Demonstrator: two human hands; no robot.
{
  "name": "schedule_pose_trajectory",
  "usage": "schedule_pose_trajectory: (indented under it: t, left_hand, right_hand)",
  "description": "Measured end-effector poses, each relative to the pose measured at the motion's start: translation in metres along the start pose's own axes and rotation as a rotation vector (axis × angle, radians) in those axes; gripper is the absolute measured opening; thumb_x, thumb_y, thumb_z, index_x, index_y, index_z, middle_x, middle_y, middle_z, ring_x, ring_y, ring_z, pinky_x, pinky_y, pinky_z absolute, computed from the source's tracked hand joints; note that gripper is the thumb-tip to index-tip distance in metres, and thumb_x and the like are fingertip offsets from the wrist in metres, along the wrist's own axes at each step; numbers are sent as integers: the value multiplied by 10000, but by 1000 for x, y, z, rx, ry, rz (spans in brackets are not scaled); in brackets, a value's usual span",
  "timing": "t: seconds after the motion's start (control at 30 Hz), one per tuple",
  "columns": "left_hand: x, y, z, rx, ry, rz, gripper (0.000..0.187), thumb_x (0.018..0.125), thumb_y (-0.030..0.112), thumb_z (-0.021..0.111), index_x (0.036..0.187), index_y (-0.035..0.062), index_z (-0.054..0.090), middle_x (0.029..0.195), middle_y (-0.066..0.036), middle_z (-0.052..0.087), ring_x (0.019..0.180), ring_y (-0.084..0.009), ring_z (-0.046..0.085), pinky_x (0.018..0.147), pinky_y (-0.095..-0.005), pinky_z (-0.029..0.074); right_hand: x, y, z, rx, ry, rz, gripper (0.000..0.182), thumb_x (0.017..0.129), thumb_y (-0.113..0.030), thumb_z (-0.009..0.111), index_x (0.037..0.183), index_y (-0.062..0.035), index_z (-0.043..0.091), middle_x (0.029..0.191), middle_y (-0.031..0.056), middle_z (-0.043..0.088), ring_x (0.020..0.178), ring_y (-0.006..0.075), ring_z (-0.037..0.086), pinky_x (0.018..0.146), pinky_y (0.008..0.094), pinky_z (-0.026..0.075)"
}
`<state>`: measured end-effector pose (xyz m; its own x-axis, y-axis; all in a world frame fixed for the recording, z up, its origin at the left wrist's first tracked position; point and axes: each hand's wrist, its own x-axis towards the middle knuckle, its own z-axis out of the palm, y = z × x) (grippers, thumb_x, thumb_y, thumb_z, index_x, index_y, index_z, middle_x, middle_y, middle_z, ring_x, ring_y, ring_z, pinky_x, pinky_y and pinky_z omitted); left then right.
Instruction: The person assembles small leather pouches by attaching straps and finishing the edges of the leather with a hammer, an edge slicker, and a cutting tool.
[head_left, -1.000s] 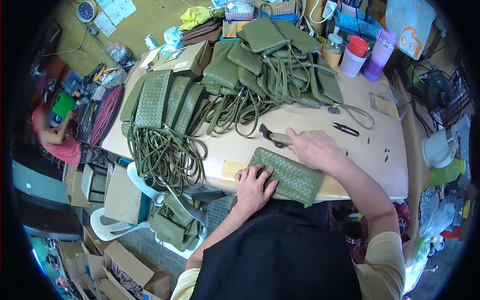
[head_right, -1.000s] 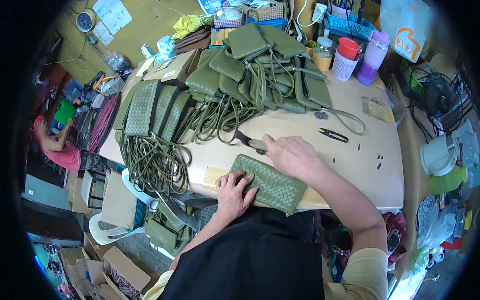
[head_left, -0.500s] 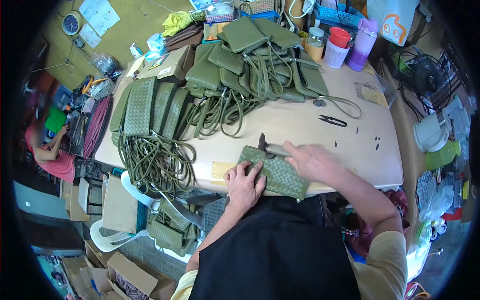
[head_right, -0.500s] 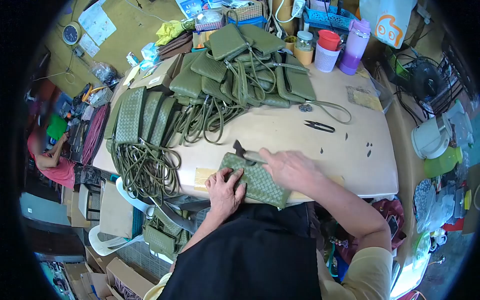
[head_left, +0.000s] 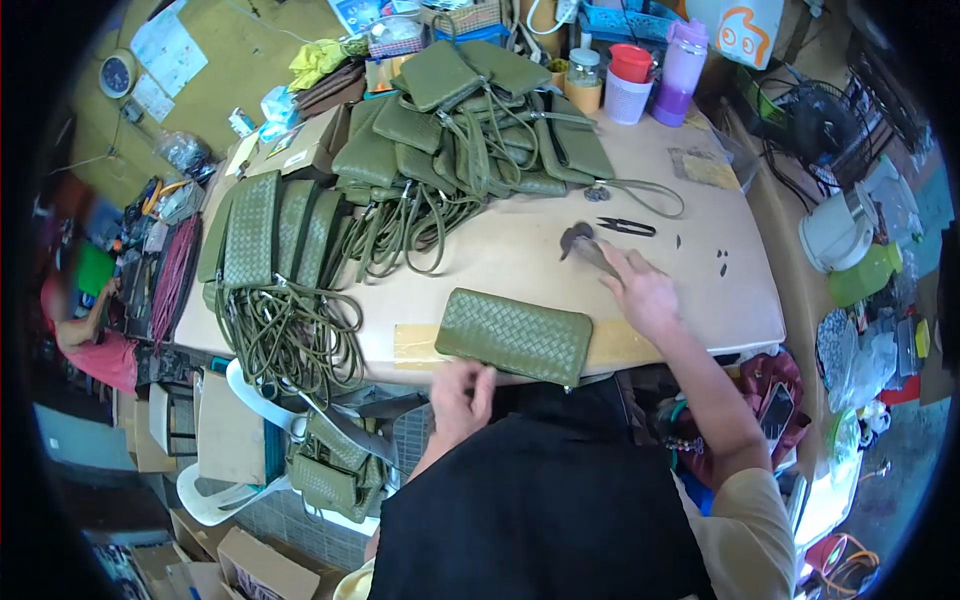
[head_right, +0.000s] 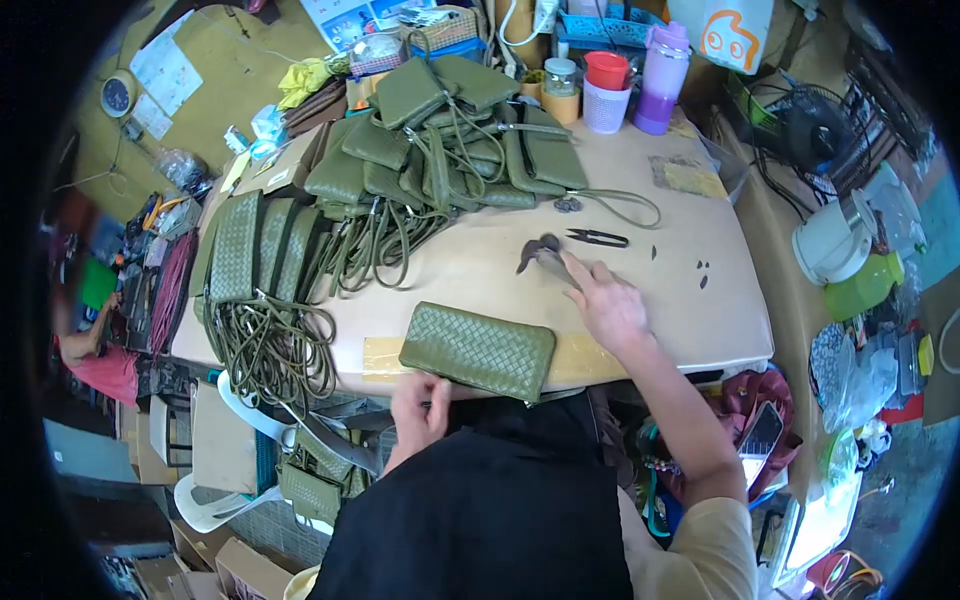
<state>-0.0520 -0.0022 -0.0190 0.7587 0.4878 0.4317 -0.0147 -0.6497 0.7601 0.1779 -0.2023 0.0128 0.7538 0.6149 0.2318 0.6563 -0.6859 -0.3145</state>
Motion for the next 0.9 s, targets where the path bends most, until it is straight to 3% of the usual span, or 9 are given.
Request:
schedule_pose_trajectory:
  t: [0.1,0.23,0.37,0.47,0.57,0.63,0.67,0.87,0.9]
  left_hand:
    - [-14,19,-12,-101,-495,-396,195,917,167,626,1013,4,672,821,-157,688,737,-293,660,693,-388,515]
    - [-31,-25,7,-423,-734,-501,324,968,80,494,1280,1,534,1142,-73,625,1052,-129,567,945,-253,427]
    - [-27,-23,11,-718,-633,-361,439,966,78,491,1386,10,383,1293,-86,523,1157,-149,504,1025,-291,373]
    - [-20,2,13,-832,-231,-411,453,976,100,514,1392,22,353,1268,-89,536,1143,-139,512,1019,-300,386]
    - [-5,4,7,-1046,-176,-494,462,971,134,565,1373,32,360,1251,-90,546,1103,-124,544,960,-299,448]
    - [16,10,-10,-1217,0,-690,381,975,157,569,1305,22,435,1179,-76,592,1068,-133,573,919,-302,481]
    - [24,4,-16,-1158,99,-575,296,980,141,557,1237,14,484,1087,-48,620,991,-136,595,868,-278,486]
    - [54,9,-147,-269,272,-26,111,902,23,579,1012,16,591,941,-31,581,863,-107,549,804,-263,457]
    - [61,12,-167,-306,361,-19,119,875,23,594,993,12,601,906,-30,571,853,-108,546,790,-266,455]
  right_hand:
    - [16,-23,18,-229,236,-221,526,839,-396,674,1255,-94,564,1113,136,532,1013,330,539,870,453,437]
    - [-21,-95,2,154,-247,-348,770,728,-507,732,1249,30,549,1147,185,493,1084,341,464,954,458,364]
    - [-38,-99,21,-215,-94,-516,520,852,-253,667,1250,53,535,1217,246,522,1134,389,515,983,469,402]
    - [-17,-95,7,437,-233,-298,356,916,-148,597,1215,41,556,1129,208,615,1036,316,609,935,421,471]
    - [-17,-126,10,1538,-418,297,249,998,-170,527,1128,30,596,1010,37,662,973,142,597,862,325,496]
    - [-19,-136,23,1162,-296,-68,351,956,-200,601,1221,24,544,1094,101,635,973,183,598,895,337,478]
    - [-18,-140,26,909,-174,-324,428,943,-212,621,1284,19,503,1126,124,620,982,199,596,909,340,472]
    - [-3,-141,6,988,-519,-220,648,899,-113,654,1444,-64,305,1104,122,598,1011,217,591,927,334,466]
    - [-5,-138,11,964,-475,-209,558,890,-61,649,1388,-59,398,1039,107,613,961,200,609,889,338,490]
